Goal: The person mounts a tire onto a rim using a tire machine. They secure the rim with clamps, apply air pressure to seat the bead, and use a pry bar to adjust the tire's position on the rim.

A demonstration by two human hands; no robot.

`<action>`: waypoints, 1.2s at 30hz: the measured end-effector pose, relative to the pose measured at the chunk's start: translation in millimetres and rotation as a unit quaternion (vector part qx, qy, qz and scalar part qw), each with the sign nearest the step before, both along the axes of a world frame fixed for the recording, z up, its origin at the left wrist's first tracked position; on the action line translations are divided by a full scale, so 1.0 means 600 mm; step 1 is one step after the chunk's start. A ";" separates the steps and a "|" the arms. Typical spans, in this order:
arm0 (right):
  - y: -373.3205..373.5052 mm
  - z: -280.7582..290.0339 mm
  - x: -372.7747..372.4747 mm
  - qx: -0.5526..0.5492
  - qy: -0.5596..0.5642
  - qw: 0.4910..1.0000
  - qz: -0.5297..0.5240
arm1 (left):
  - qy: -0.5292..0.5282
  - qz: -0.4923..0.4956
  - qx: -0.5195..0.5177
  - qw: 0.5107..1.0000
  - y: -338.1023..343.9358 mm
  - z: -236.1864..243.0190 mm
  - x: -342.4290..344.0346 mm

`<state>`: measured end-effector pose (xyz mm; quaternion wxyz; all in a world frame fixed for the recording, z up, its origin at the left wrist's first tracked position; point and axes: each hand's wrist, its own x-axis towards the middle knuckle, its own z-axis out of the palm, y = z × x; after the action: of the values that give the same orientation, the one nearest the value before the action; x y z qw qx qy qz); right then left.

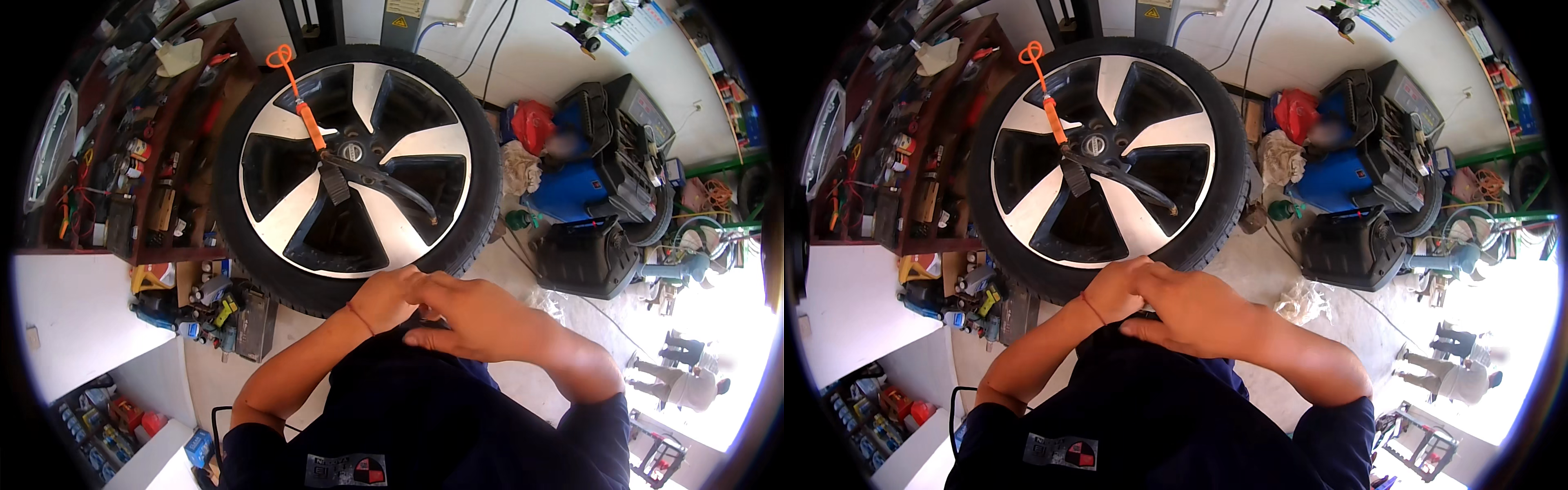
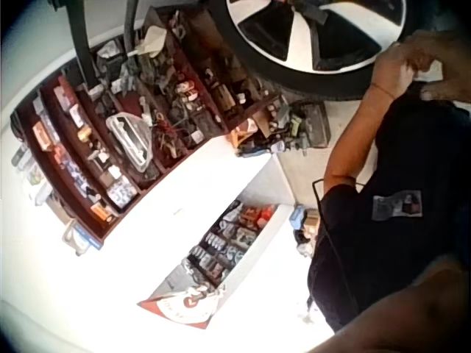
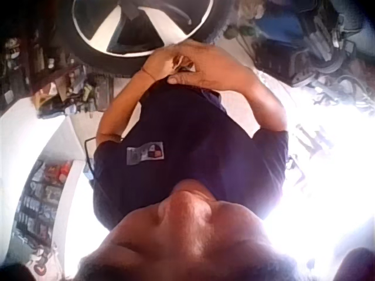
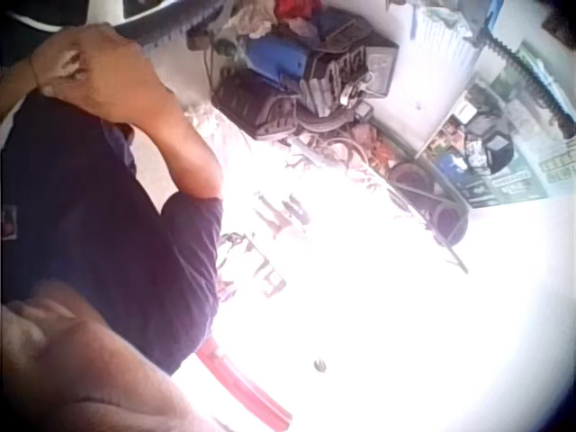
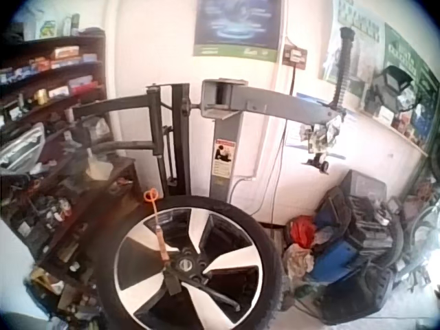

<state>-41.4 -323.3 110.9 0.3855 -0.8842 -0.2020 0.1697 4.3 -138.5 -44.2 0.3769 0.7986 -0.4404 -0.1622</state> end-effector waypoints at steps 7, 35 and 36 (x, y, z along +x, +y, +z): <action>-0.140 -0.166 0.111 -0.081 -0.109 0.987 -0.087 | 0.344 0.282 -0.227 0.867 -0.005 -0.053 -0.027; -0.243 -0.183 0.210 0.066 -0.203 0.947 -0.239 | -0.111 0.356 0.002 0.928 -0.162 -0.106 0.071; -0.238 -0.189 0.208 0.125 -0.164 0.955 -0.214 | -0.116 0.359 0.006 0.926 -0.160 -0.107 0.071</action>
<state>83.7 -466.3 -2.2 0.4821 -0.8670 -0.0880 -0.0906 46.9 -234.6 -108.6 0.3512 0.9188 -0.1641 0.0748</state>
